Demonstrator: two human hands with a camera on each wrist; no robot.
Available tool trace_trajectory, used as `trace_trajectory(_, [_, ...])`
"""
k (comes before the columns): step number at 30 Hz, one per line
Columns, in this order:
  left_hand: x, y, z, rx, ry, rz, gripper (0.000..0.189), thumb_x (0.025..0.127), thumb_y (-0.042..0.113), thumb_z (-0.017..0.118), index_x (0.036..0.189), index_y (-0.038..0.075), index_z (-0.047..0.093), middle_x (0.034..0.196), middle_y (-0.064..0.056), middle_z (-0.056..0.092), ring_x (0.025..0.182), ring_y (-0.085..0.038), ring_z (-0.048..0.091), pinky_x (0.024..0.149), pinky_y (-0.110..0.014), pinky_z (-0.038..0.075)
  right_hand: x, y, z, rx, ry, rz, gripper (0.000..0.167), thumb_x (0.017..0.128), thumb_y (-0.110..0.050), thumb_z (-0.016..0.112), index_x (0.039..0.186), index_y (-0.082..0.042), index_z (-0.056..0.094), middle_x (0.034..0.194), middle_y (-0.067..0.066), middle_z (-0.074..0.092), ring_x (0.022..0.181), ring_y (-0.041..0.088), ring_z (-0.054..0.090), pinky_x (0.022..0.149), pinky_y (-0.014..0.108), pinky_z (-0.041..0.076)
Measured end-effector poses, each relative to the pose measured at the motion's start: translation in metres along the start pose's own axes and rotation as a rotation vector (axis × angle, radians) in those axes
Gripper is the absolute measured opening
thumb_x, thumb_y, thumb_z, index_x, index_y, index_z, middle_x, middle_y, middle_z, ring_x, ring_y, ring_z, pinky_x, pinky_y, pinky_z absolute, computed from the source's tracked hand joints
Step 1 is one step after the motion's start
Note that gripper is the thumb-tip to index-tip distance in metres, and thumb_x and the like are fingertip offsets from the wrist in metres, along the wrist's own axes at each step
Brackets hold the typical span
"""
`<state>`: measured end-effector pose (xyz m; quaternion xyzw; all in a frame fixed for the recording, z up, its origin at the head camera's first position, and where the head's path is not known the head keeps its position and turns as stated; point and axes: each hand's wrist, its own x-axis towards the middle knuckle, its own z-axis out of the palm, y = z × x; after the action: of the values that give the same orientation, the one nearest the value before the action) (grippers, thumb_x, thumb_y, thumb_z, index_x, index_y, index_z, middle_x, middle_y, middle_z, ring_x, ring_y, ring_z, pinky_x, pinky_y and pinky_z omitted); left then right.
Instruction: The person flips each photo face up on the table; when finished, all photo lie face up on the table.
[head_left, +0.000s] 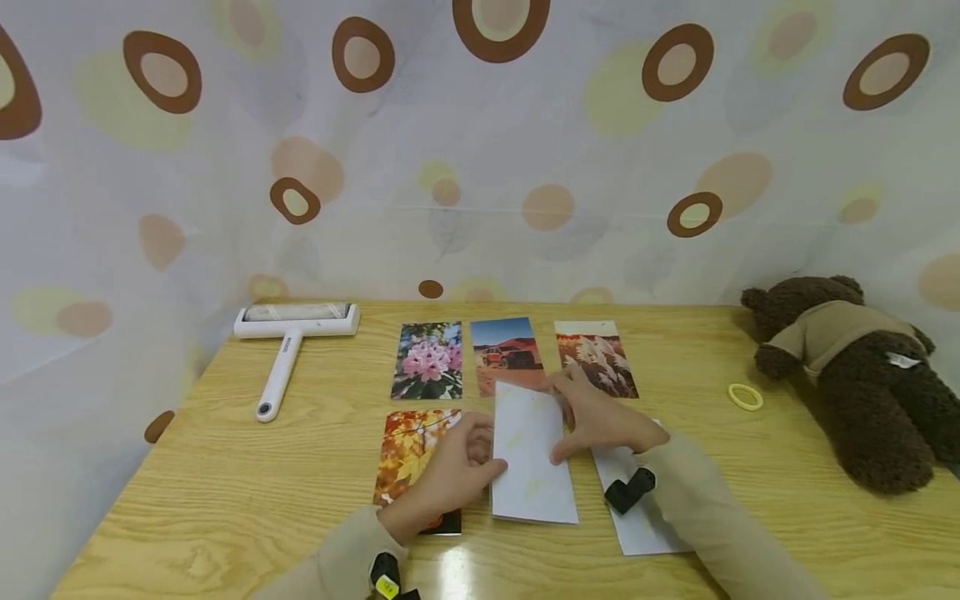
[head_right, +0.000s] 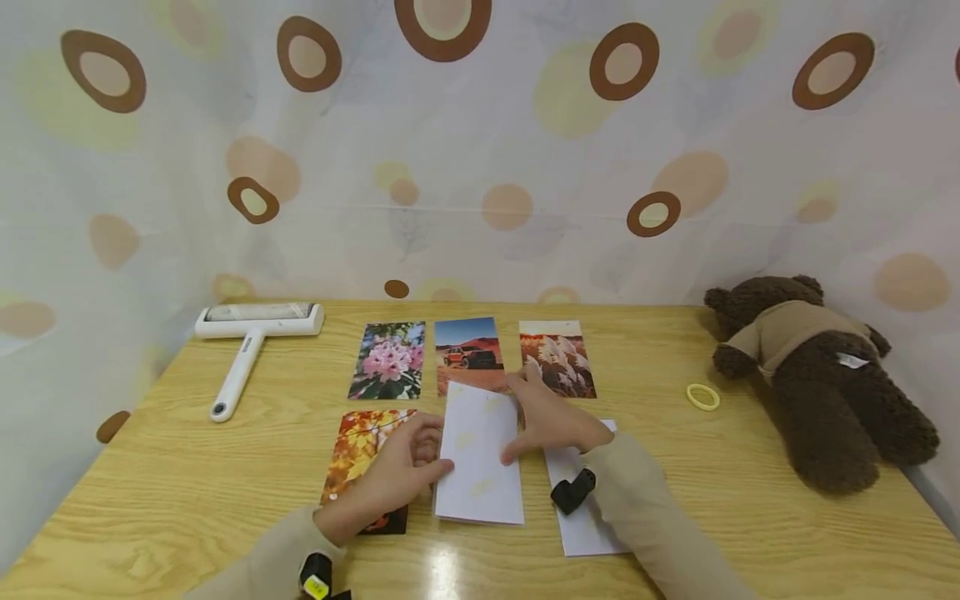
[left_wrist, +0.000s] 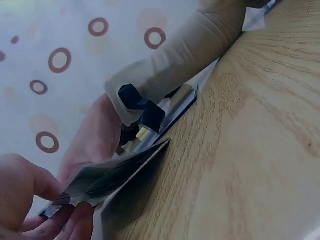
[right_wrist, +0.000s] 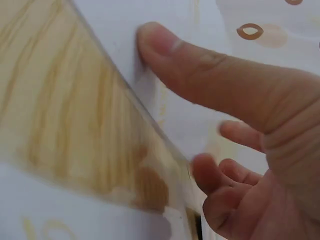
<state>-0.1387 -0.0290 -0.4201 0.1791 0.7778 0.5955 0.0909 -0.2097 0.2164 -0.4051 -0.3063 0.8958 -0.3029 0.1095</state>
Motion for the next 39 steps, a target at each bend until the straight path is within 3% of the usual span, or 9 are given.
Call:
trace_trajectory(4, [0.000,0.001,0.000,-0.114,-0.057,-0.006,0.054,0.088,0.005,0.065,0.136,-0.001,0.042,0.115,-0.023,0.062,0.087,-0.020,0.067,0.072,-0.026,0.054,-0.001,-0.008,0.000,0.018,0.012,-0.080,0.122,0.064,-0.036,0.087,0.154,-0.003,0.012,0.115,0.017,0.037,0.071,0.012,0.046,0.063,0.023,0.044])
trace_trajectory(8, [-0.001,0.004,0.000,-0.248,-0.174,0.017,0.063,0.094,0.015,0.062,0.148,0.005,0.031,0.133,-0.028,0.050,0.108,-0.037,0.063,0.080,-0.035,0.056,0.000,-0.024,0.001,-0.022,0.024,-0.208,0.124,0.064,-0.024,0.088,0.156,-0.015,0.005,0.094,0.007,0.052,0.067,0.010,0.047,0.063,0.022,0.046])
trace_trajectory(10, [0.000,0.004,0.000,-0.297,-0.223,0.040,0.063,0.097,0.020,0.057,0.150,0.004,0.027,0.140,-0.029,0.043,0.116,-0.042,0.057,0.085,-0.035,0.054,0.000,-0.031,0.002,-0.054,0.021,-0.257,0.117,0.066,-0.016,0.088,0.156,-0.015,0.013,0.082,0.001,0.054,0.065,0.010,0.049,0.062,0.021,0.046])
trace_trajectory(15, [0.000,0.004,-0.002,-0.318,-0.307,0.047,0.059,0.101,0.029,0.047,0.151,0.007,0.027,0.147,-0.024,0.037,0.122,-0.039,0.052,0.092,-0.034,0.050,-0.002,-0.036,0.000,-0.028,0.022,-0.328,0.081,0.072,-0.008,0.084,0.141,-0.005,0.041,0.076,-0.003,0.060,0.066,0.007,0.057,0.064,0.024,0.052])
trace_trajectory(19, [-0.001,0.006,-0.003,-0.271,-0.374,0.046,0.058,0.102,0.034,0.038,0.153,0.012,0.023,0.149,-0.018,0.035,0.131,-0.034,0.042,0.102,-0.037,0.041,-0.002,-0.036,-0.005,0.070,0.031,-0.377,0.050,0.082,-0.014,0.076,0.123,-0.006,0.050,0.077,-0.002,0.066,0.068,0.003,0.062,0.064,0.026,0.055])
trace_trajectory(24, [-0.001,0.006,-0.001,-0.240,-0.384,0.060,0.052,0.104,0.028,0.027,0.153,0.014,0.023,0.152,-0.015,0.030,0.135,-0.034,0.035,0.106,-0.040,0.035,-0.005,-0.038,-0.013,0.238,-0.019,-0.375,0.024,0.092,-0.016,0.063,0.111,-0.007,0.052,0.084,0.006,0.071,0.073,0.016,0.068,0.067,0.030,0.056])
trace_trajectory(30, [-0.002,0.003,0.000,0.031,-0.353,0.195,0.054,0.102,0.015,0.044,0.152,0.019,0.024,0.155,-0.010,0.021,0.139,-0.029,0.029,0.106,-0.047,0.035,-0.005,-0.036,-0.017,0.377,-0.100,-0.356,0.008,0.100,-0.010,0.050,0.103,-0.002,0.053,0.084,0.012,0.068,0.071,0.031,0.066,0.064,0.041,0.055])
trace_trajectory(34, [-0.005,0.004,0.001,0.274,-0.326,0.218,0.059,0.099,0.024,0.052,0.152,0.023,0.026,0.157,-0.006,0.020,0.144,-0.025,0.022,0.109,-0.053,0.032,-0.007,-0.033,-0.020,0.331,-0.137,-0.299,0.008,0.100,-0.011,0.051,0.099,-0.004,0.053,0.078,0.016,0.063,0.061,0.020,0.058,0.058,0.032,0.050])
trace_trajectory(39, [-0.007,0.002,0.002,0.480,-0.279,0.227,0.053,0.095,0.026,0.059,0.144,0.018,0.041,0.156,-0.003,0.027,0.143,-0.025,0.028,0.108,-0.050,0.035,-0.012,-0.029,-0.029,0.232,-0.245,-0.221,0.020,0.098,-0.017,0.056,0.113,-0.005,0.054,0.065,0.018,0.058,0.053,0.001,0.042,0.055,0.023,0.040])
